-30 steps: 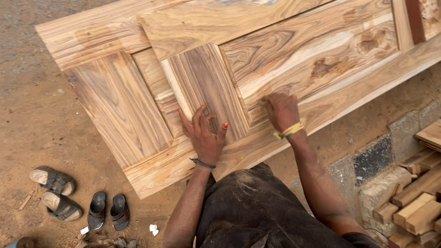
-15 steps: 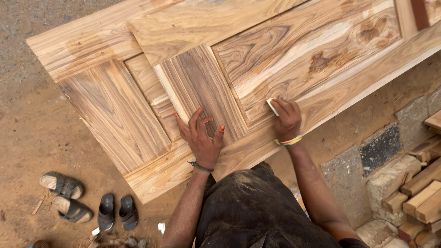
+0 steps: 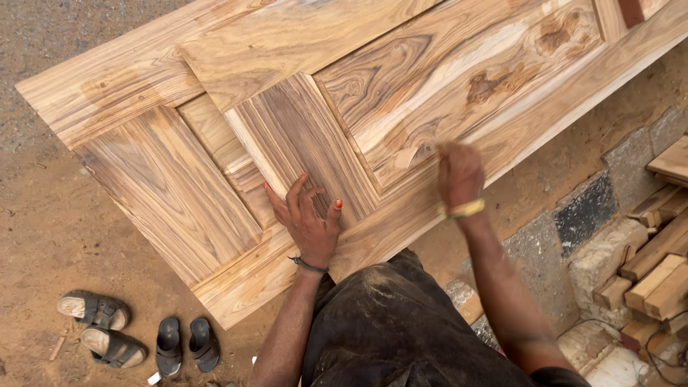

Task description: The person sands a large wooden panel with a sanding block, moving systematically across the surface to smooth the wood grain. The camera remains in a stable overhead position throughout the task.

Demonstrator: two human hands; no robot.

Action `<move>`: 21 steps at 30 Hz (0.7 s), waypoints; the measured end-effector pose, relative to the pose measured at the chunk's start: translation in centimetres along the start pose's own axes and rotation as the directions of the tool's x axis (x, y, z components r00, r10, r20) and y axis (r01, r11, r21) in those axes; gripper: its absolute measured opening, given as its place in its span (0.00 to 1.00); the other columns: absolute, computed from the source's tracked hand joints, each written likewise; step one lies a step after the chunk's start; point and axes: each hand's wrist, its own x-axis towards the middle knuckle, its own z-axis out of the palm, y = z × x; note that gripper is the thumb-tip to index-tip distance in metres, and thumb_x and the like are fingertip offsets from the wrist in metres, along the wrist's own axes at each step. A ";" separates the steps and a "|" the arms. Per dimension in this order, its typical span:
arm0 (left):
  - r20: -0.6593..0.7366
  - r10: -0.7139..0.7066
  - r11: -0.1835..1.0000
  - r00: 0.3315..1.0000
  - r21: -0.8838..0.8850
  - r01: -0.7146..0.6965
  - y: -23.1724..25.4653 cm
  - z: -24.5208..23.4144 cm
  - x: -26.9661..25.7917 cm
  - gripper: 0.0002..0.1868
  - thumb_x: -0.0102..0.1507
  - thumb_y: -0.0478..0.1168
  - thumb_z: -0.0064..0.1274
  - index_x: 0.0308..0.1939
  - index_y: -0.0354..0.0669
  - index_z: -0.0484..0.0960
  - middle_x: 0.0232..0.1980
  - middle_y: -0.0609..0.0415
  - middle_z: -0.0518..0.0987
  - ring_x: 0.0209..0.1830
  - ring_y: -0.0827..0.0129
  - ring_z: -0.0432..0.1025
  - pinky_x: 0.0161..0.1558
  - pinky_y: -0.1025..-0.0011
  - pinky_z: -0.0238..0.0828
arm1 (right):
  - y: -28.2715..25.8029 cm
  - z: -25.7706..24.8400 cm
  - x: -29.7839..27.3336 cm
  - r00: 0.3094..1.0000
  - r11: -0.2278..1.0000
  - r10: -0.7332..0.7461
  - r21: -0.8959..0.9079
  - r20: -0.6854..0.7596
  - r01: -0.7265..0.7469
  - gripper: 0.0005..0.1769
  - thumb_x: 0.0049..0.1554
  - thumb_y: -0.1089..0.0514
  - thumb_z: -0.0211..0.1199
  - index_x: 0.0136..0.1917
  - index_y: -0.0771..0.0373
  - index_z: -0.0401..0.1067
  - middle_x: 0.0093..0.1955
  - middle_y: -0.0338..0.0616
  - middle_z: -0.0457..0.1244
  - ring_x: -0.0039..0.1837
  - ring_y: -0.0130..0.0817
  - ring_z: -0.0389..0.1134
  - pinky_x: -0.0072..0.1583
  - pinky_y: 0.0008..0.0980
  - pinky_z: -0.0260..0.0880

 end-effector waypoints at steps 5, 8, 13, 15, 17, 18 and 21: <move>-0.004 -0.011 1.000 1.000 -0.023 0.011 -0.2 0.2 0.2 0.38 0.69 0.73 0.39 0.46 0.40 0.81 0.72 0.52 0.67 0.85 0.35 0.34 0.77 0.25 0.36 | 0.1 0.3 2.8 0.997 0.990 -0.082 0.113 -0.007 0.082 0.09 0.66 0.62 0.57 0.52 0.67 0.78 0.50 0.56 0.70 0.53 0.53 0.71 0.60 0.49 0.70; 0.006 -0.037 0.999 0.999 0.001 0.037 -0.3 0.3 -0.1 0.39 0.68 0.73 0.38 0.45 0.40 0.81 0.72 0.53 0.67 0.85 0.35 0.33 0.77 0.25 0.35 | -2.1 2.1 -0.3 0.992 0.998 -0.046 0.044 0.117 0.041 0.10 0.67 0.61 0.55 0.53 0.67 0.77 0.52 0.56 0.70 0.57 0.53 0.70 0.63 0.48 0.69; 0.021 -0.023 1.000 0.999 -0.016 0.024 -0.4 0.2 -0.1 0.39 0.68 0.74 0.39 0.45 0.40 0.81 0.73 0.52 0.66 0.85 0.35 0.32 0.77 0.24 0.34 | -5.7 2.8 -3.5 0.993 0.995 -0.101 -0.006 0.064 0.101 0.11 0.62 0.59 0.58 0.52 0.64 0.79 0.51 0.55 0.71 0.56 0.49 0.72 0.62 0.52 0.69; 0.025 -0.019 1.000 1.000 -0.019 0.019 -0.5 0.2 -0.1 0.38 0.68 0.74 0.39 0.45 0.40 0.81 0.73 0.52 0.65 0.85 0.35 0.31 0.77 0.24 0.34 | -6.2 2.1 -4.2 0.988 0.994 -0.106 -0.008 0.115 0.108 0.11 0.59 0.59 0.60 0.51 0.65 0.79 0.51 0.56 0.72 0.55 0.50 0.72 0.60 0.52 0.69; 0.017 -0.007 1.000 1.000 -0.019 0.007 -0.6 0.4 0.0 0.39 0.68 0.74 0.39 0.46 0.40 0.81 0.72 0.52 0.66 0.85 0.35 0.32 0.77 0.24 0.34 | -5.8 1.9 -3.6 0.987 0.993 -0.009 0.114 0.159 -0.010 0.11 0.62 0.59 0.57 0.50 0.63 0.78 0.51 0.52 0.72 0.54 0.44 0.73 0.58 0.47 0.73; 0.014 -0.009 1.000 1.000 -0.012 0.009 -0.7 0.2 -0.2 0.39 0.68 0.74 0.39 0.46 0.40 0.81 0.72 0.52 0.66 0.85 0.35 0.32 0.77 0.24 0.34 | -5.1 2.0 -2.6 0.976 0.963 0.086 0.234 0.200 -0.133 0.12 0.66 0.59 0.54 0.50 0.60 0.78 0.50 0.49 0.72 0.53 0.39 0.74 0.57 0.42 0.76; 0.016 -0.033 0.999 0.999 -0.011 0.033 -0.5 0.3 -0.2 0.37 0.68 0.73 0.39 0.44 0.41 0.81 0.72 0.53 0.67 0.86 0.35 0.33 0.78 0.24 0.34 | -3.0 1.1 1.0 0.981 0.918 0.175 0.345 0.090 -0.195 0.13 0.69 0.55 0.50 0.51 0.56 0.76 0.50 0.41 0.72 0.51 0.30 0.74 0.52 0.39 0.73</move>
